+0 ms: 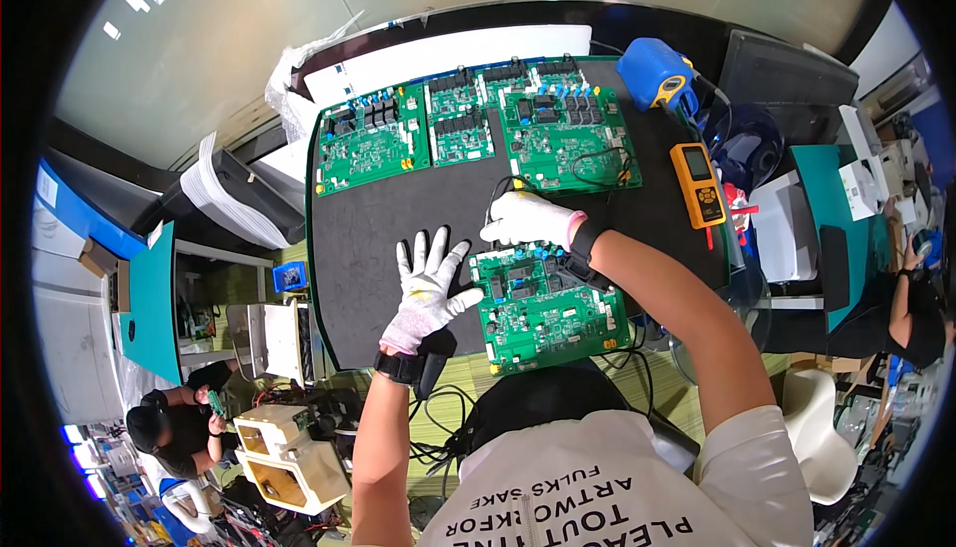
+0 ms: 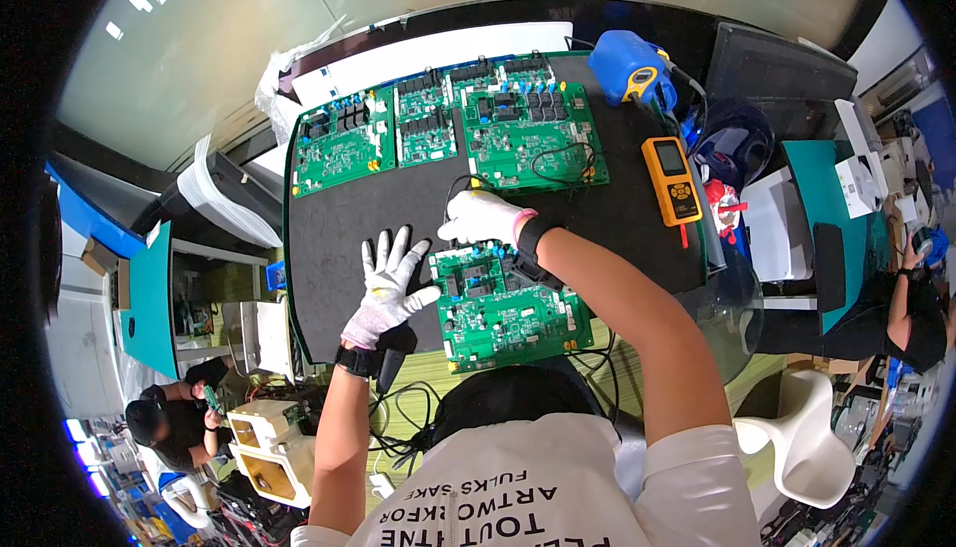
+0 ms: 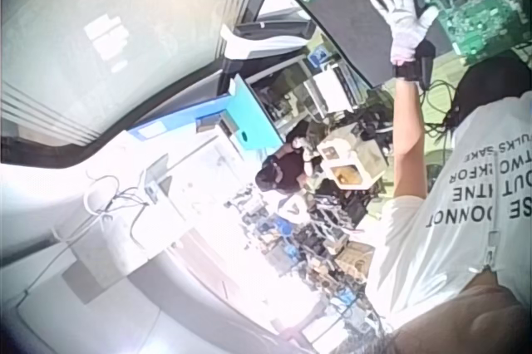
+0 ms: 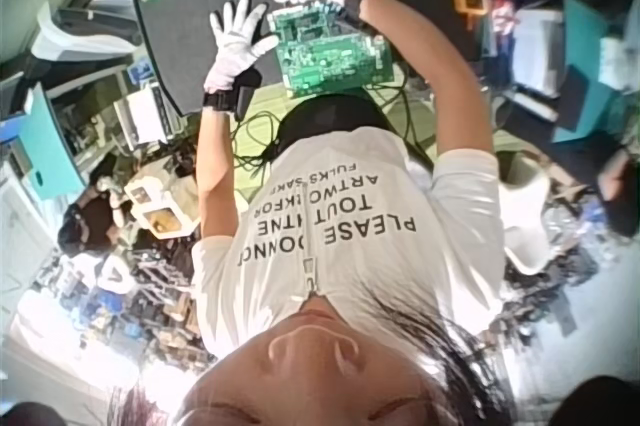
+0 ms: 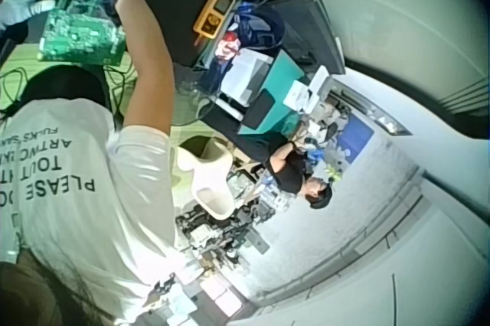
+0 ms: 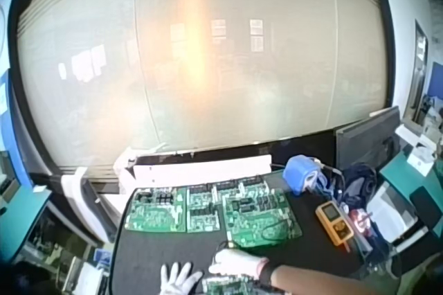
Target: Testing specific points on a printed circuit board using a multimeter probe in an electronics workshop.
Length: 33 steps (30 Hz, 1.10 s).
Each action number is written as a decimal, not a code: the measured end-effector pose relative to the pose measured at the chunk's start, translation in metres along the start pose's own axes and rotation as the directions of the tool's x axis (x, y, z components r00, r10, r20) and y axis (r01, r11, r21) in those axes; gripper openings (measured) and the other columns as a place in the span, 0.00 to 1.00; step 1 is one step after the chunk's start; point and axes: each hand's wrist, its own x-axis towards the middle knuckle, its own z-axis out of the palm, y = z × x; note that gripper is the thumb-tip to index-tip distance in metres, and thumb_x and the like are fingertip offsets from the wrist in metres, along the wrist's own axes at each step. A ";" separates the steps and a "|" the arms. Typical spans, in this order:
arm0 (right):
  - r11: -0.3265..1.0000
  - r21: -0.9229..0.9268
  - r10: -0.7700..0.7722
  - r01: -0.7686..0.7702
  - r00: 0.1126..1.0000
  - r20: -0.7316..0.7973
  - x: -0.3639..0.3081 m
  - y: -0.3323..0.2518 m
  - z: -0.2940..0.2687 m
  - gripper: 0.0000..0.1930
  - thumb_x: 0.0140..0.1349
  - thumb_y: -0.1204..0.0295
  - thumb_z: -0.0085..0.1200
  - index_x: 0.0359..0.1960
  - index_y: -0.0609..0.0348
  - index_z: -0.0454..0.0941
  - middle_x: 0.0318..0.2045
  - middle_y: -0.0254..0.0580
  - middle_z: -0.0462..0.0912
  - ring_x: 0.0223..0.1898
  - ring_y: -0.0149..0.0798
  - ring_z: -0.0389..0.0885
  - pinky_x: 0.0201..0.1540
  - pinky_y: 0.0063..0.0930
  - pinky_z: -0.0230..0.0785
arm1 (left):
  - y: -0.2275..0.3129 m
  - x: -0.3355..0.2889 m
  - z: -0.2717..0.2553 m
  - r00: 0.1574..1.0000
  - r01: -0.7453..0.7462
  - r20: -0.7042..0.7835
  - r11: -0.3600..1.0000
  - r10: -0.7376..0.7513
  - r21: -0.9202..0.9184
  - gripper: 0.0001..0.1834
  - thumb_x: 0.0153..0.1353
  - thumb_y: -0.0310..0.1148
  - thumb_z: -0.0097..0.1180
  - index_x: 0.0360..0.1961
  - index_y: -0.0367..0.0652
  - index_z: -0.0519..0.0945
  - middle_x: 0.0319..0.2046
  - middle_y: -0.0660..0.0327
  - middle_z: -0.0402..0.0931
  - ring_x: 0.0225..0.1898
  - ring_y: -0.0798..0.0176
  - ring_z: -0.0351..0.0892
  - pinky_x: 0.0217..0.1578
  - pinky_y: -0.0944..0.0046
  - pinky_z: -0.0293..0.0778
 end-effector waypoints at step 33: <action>1.000 -0.021 -0.015 0.016 1.000 0.023 0.004 0.005 0.000 0.17 0.51 0.61 0.52 0.24 0.68 0.78 0.19 0.44 0.80 0.19 0.35 0.78 0.26 0.28 0.69 | -0.001 0.000 0.003 1.000 0.003 -0.015 1.000 -0.003 -0.004 0.43 0.48 0.66 0.49 0.61 0.53 0.62 0.65 0.50 0.49 0.66 0.38 0.41 0.63 0.39 0.28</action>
